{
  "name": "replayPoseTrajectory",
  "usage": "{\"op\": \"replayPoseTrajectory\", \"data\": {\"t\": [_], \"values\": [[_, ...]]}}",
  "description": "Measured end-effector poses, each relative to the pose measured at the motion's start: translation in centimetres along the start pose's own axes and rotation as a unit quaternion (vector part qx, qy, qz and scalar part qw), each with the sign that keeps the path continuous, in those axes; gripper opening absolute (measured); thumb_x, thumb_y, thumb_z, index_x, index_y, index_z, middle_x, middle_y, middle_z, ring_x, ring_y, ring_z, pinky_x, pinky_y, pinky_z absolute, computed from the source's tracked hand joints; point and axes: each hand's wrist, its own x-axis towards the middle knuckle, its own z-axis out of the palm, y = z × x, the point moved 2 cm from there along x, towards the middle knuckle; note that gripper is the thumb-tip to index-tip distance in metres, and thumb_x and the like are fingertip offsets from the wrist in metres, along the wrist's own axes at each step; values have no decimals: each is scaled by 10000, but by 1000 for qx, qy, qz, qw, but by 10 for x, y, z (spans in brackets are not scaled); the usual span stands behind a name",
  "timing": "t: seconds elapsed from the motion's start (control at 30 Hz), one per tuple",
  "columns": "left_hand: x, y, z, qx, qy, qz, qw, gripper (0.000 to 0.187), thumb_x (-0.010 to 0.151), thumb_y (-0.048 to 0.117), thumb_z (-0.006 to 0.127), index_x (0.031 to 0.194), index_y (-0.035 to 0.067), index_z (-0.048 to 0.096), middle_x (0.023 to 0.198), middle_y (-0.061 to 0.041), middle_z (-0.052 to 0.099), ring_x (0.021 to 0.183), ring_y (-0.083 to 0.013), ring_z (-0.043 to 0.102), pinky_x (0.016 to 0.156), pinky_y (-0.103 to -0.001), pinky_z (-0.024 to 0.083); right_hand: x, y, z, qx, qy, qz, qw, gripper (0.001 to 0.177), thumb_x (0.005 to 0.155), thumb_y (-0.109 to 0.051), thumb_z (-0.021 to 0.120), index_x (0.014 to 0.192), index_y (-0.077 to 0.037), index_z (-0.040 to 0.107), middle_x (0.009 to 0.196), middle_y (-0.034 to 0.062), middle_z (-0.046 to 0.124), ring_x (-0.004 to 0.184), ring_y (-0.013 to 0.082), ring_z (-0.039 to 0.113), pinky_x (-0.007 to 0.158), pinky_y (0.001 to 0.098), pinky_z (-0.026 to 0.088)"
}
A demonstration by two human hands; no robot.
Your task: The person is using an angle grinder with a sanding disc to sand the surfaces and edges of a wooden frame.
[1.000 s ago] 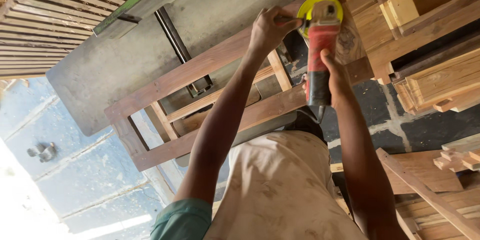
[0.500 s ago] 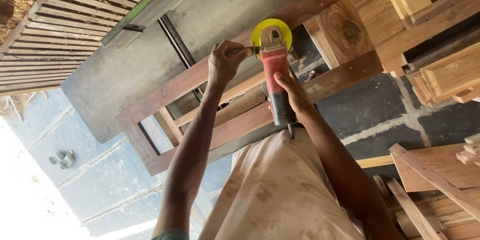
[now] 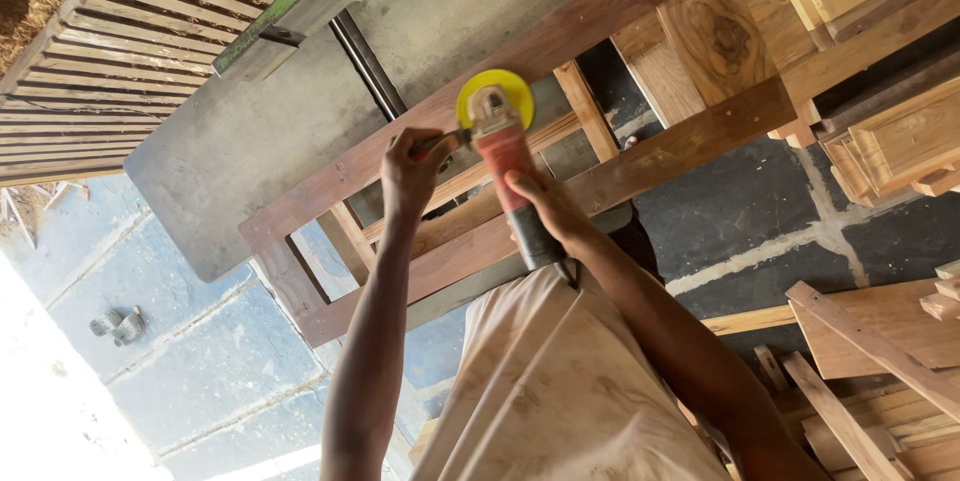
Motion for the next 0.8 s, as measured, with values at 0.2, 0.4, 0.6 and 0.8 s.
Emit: {"op": "replayPoseTrajectory", "data": {"t": [0.2,0.4,0.6,0.8], "values": [[-14,-4,-4,-29,35,3,999,313,872,303,840,1029,53,737,956,-84,750,849,-139,725,763,-291,585,-3,-8,5,-51,16,-4,999,566,885,-606,665,1018,-56,639,724,70,668,554,178,676,492,331,582],[59,58,85,74,-24,75,994,291,834,316,901,978,102,766,928,-71,729,776,-159,676,698,-294,589,-13,-47,-71,54,81,-22,995,598,867,-626,649,1022,-50,620,709,115,676,536,216,685,495,353,621],[140,138,197,-16,-96,136,986,310,799,294,893,974,70,771,924,-66,775,849,-149,768,781,-315,624,-30,-119,-158,112,163,-30,980,600,852,-641,630,1007,-62,604,694,112,660,526,218,670,462,379,591],[168,157,213,-14,-118,135,984,297,814,297,880,988,83,771,973,-63,769,898,-144,759,811,-303,616,-19,-146,-180,97,155,-68,981,608,877,-656,610,1042,-71,593,714,94,647,545,201,660,498,351,604]]}}
